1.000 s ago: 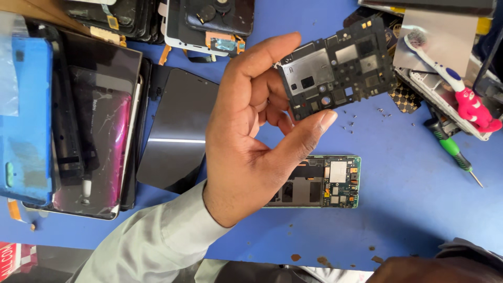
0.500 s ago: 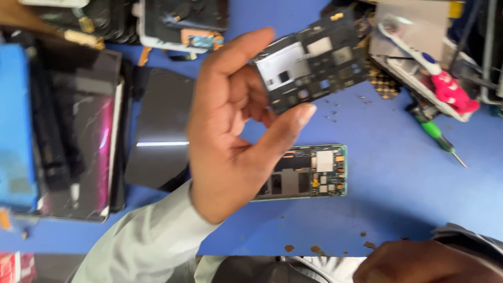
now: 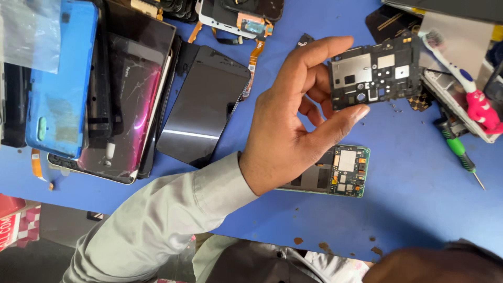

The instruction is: The person disassembles a smartphone at a repair bench, holding the phone's mid-frame in one hand while using a small screwdriver to remove screws from the chassis. They set the frame down, pick up screws and small components from the bench, and continue unscrewing different sections of the frame.

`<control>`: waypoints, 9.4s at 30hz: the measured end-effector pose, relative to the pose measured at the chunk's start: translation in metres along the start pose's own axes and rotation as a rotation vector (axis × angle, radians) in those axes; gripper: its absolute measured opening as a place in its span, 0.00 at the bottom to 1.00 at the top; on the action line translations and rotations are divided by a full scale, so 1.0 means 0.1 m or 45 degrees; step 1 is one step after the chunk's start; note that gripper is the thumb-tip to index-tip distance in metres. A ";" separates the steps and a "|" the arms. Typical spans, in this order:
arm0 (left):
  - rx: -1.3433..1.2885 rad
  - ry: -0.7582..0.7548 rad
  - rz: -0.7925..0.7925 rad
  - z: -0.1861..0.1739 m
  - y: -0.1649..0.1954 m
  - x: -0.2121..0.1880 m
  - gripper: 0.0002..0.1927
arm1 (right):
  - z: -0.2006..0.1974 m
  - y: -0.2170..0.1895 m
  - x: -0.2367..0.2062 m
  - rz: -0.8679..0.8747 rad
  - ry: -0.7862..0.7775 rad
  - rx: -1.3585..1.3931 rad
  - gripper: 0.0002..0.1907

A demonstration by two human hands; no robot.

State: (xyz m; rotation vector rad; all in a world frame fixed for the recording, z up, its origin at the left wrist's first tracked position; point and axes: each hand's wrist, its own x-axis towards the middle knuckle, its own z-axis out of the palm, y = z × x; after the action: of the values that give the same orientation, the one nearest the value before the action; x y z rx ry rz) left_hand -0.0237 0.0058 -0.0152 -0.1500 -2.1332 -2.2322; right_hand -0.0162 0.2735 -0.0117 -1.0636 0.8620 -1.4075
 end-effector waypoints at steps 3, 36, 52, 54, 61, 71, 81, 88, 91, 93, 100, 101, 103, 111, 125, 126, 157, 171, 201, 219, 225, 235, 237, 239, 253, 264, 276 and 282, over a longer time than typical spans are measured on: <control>0.013 0.001 0.055 0.01 0.00 0.00 0.34 | 0.05 -0.16 0.10 -0.162 0.214 -0.337 0.19; 0.161 -0.317 0.247 0.14 0.09 -0.15 0.36 | -0.12 0.04 0.10 -0.179 1.524 -1.917 0.37; -0.109 -0.131 0.284 0.04 -0.06 -0.18 0.29 | -0.13 -0.06 -0.29 -0.508 2.044 -1.635 0.30; -0.101 -0.121 0.303 0.03 -0.09 -0.20 0.29 | -0.09 -0.15 -0.28 -0.566 2.070 -1.628 0.29; 0.008 -0.090 0.406 0.00 -0.07 -0.24 0.30 | 0.15 -0.62 -0.39 -0.036 1.566 -2.155 0.22; 0.141 -0.072 0.384 0.01 -0.02 -0.19 0.32 | -0.10 -0.39 -0.17 0.298 1.591 -2.415 0.16; 0.248 -0.222 0.312 0.14 0.07 -0.18 0.34 | -0.10 -0.24 -0.25 0.037 1.505 -2.301 0.18; 0.262 -0.292 0.262 0.18 0.13 -0.19 0.35 | -0.15 -0.19 -0.19 -0.064 1.180 -2.265 0.47; 0.262 -0.311 0.310 0.18 0.14 -0.19 0.34 | -0.17 -0.18 -0.14 -0.048 1.144 -2.315 0.51; 0.274 -0.318 0.338 0.18 0.14 -0.20 0.34 | -0.17 -0.17 -0.12 -0.053 1.129 -2.332 0.50; 0.320 -0.357 0.392 0.16 0.06 -0.22 0.36 | -0.16 -0.18 -0.09 -0.075 1.144 -2.353 0.40; 0.331 -0.355 0.413 0.16 0.05 -0.22 0.36 | -0.16 -0.18 -0.08 -0.073 1.147 -2.349 0.39; 0.333 -0.360 0.418 0.16 0.05 -0.23 0.36 | -0.15 -0.19 -0.07 -0.078 1.159 -2.381 0.37; 0.342 -0.363 0.325 0.10 0.00 -0.26 0.34 | -0.13 -0.19 0.01 -0.041 1.173 -2.434 0.36; 0.464 -0.302 0.489 0.09 -0.01 -0.27 0.39 | -0.14 -0.16 0.00 -0.041 1.214 -2.415 0.37; 0.494 -0.318 0.466 0.10 -0.02 -0.28 0.40 | -0.13 -0.16 0.00 -0.045 1.207 -2.402 0.36; -0.405 -0.058 0.056 0.00 -0.03 -0.15 0.29 | -0.08 -0.17 -0.40 -0.144 1.757 -2.131 0.30; -0.406 -0.045 0.038 -0.01 -0.05 -0.16 0.28 | -0.01 -0.45 -0.32 0.300 1.572 -2.113 0.12; -0.326 -0.081 0.175 0.04 -0.05 -0.21 0.27 | -0.21 -0.30 -0.11 0.516 1.067 -2.362 0.06; -0.315 -0.090 0.162 0.06 -0.01 -0.20 0.27 | -0.22 -0.27 -0.11 0.378 1.154 -2.369 0.08; -0.314 -0.084 0.175 0.05 -0.02 -0.20 0.27 | -0.24 -0.22 -0.02 0.357 1.095 -2.363 0.10; -0.352 -0.080 0.158 0.06 0.01 -0.19 0.26 | -0.24 -0.19 0.00 0.310 1.137 -2.338 0.09; -0.366 -0.081 0.156 0.05 0.01 -0.19 0.26 | -0.24 -0.21 -0.03 0.339 1.172 -2.327 0.09; -0.373 -0.083 0.156 0.04 0.02 -0.19 0.26 | -0.25 -0.23 -0.04 0.384 1.196 -2.318 0.09; -0.361 -0.078 0.151 0.05 0.03 -0.19 0.27 | -0.26 -0.19 0.06 0.315 1.113 -2.347 0.09; -0.351 -0.092 0.166 0.04 0.01 -0.19 0.27 | -0.02 -0.57 -0.16 0.572 1.242 -2.300 0.06; -0.288 -0.111 0.112 0.06 -0.09 -0.19 0.25 | 0.10 -0.48 -0.25 1.396 1.355 -2.093 0.16; -0.298 -0.113 0.151 0.05 -0.12 -0.20 0.25 | 0.13 -0.47 -0.24 1.498 1.355 -2.140 0.14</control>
State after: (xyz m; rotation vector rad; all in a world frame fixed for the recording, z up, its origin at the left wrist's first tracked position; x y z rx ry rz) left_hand -0.0053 0.0108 -0.0294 -0.3816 -1.8397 -2.4387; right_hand -0.0199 0.3040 0.0332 -0.3967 3.0115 0.2186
